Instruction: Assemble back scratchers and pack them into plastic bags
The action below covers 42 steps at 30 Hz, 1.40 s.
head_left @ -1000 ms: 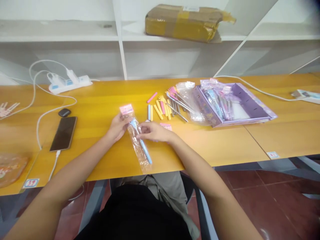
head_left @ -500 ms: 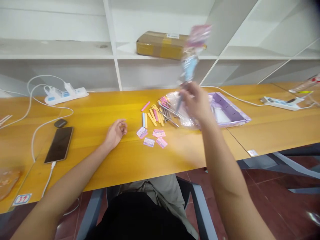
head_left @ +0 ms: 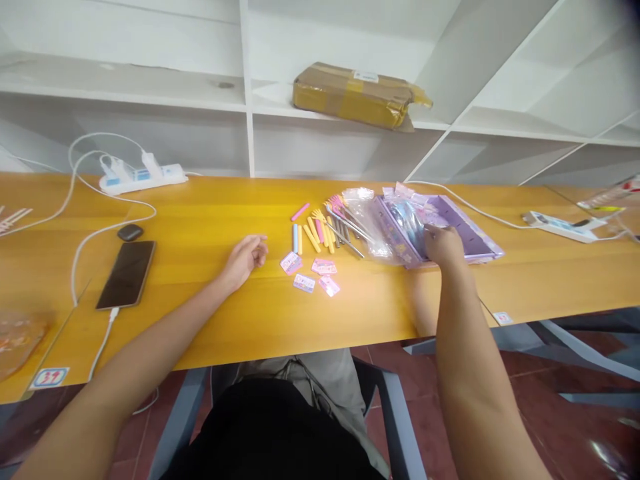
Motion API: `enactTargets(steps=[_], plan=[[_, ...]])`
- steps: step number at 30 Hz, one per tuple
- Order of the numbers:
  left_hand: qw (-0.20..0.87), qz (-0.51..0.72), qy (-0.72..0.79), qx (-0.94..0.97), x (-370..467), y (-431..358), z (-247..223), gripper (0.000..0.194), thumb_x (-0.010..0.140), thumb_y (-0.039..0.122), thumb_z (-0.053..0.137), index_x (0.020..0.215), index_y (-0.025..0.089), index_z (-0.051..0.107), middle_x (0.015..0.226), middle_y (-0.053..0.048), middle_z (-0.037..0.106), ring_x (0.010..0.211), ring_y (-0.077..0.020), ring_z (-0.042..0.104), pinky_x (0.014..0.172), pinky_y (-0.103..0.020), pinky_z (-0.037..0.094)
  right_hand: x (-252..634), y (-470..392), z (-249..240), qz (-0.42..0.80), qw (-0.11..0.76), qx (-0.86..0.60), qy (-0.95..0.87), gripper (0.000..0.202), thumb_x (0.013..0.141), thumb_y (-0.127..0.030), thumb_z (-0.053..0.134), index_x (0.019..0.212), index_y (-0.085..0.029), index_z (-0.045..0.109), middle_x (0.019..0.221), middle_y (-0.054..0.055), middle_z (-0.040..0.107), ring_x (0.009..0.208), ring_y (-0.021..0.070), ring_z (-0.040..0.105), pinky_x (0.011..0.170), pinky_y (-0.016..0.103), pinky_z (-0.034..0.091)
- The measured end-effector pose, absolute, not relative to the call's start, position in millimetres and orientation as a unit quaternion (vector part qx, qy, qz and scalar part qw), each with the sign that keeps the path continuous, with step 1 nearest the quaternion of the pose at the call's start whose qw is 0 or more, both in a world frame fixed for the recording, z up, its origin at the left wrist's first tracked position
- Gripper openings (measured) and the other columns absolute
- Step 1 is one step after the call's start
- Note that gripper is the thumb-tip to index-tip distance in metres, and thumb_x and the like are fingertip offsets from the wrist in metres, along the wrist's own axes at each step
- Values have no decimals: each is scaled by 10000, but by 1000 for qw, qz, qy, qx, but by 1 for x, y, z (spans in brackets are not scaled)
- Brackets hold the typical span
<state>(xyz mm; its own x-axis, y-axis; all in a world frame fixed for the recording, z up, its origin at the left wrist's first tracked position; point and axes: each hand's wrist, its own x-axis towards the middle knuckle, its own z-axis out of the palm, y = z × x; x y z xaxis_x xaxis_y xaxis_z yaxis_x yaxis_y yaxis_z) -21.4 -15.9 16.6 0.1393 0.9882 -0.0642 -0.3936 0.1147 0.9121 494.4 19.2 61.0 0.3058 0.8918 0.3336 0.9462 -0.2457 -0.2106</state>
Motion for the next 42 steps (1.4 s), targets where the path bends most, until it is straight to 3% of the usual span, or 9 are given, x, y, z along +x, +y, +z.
enactTargets(steps=[2,4,8,13,16,21,24,31,42], plan=[[642,538,380,391,-22,-16,16,426,869,505,832,1093,175,682,816,5,666,591,-104,567,555,-242,381,492,28,71,-75,188,-809,-552,381,926,-133,583,1244,-122,793,1031,188,693,957,288,606,892,402,447],[644,536,381,391,-22,-16,16,403,878,496,819,1084,178,680,810,5,662,590,-105,565,557,-243,376,483,38,84,-97,258,-800,-534,366,936,-139,577,1245,-119,773,1108,199,688,959,265,607,910,392,439],[644,529,383,400,-23,-17,16,338,901,458,789,1063,183,680,796,5,655,589,-105,554,564,-242,376,442,52,109,-124,471,-704,-517,175,974,-137,549,918,-176,711,839,46,623,777,181,555,801,333,414],[637,523,385,416,-23,-16,16,283,903,422,767,1008,169,694,756,2,630,600,-105,534,564,-232,378,371,60,104,-104,577,-624,-516,418,1083,-253,453,680,-263,342,647,-60,314,650,135,361,661,309,293],[633,521,386,423,-23,-17,17,240,907,389,758,968,164,702,737,-2,614,610,-106,525,563,-225,375,340,61,76,-76,523,-632,-567,439,1083,-291,448,664,-258,323,620,-51,347,623,137,372,654,311,280],[634,516,385,428,-22,-18,18,196,923,356,735,930,163,705,716,-6,602,611,-108,515,567,-223,380,327,59,29,-29,313,-713,-626,375,1062,-373,483,754,-217,629,737,69,683,695,209,556,675,328,323],[631,516,386,432,-21,-18,17,195,919,354,734,908,162,703,703,-5,597,601,-104,509,568,-222,379,331,59,18,-23,253,-732,-632,374,1063,-402,478,913,-191,748,903,143,786,797,259,647,707,337,369],[632,507,389,438,-20,-20,18,195,937,356,708,890,167,705,678,-6,590,595,-109,503,570,-227,373,329,56,18,-3,191,-683,-705,306,1002,-484,615,962,-217,759,1128,153,786,930,290,697,757,353,463],[639,503,390,432,-18,-20,19,206,910,354,744,882,155,701,682,-4,597,592,-97,514,567,-215,374,324,61,11,-24,236,-661,-712,151,976,-289,618,1047,-182,698,1168,182,746,922,285,683,823,376,515]])
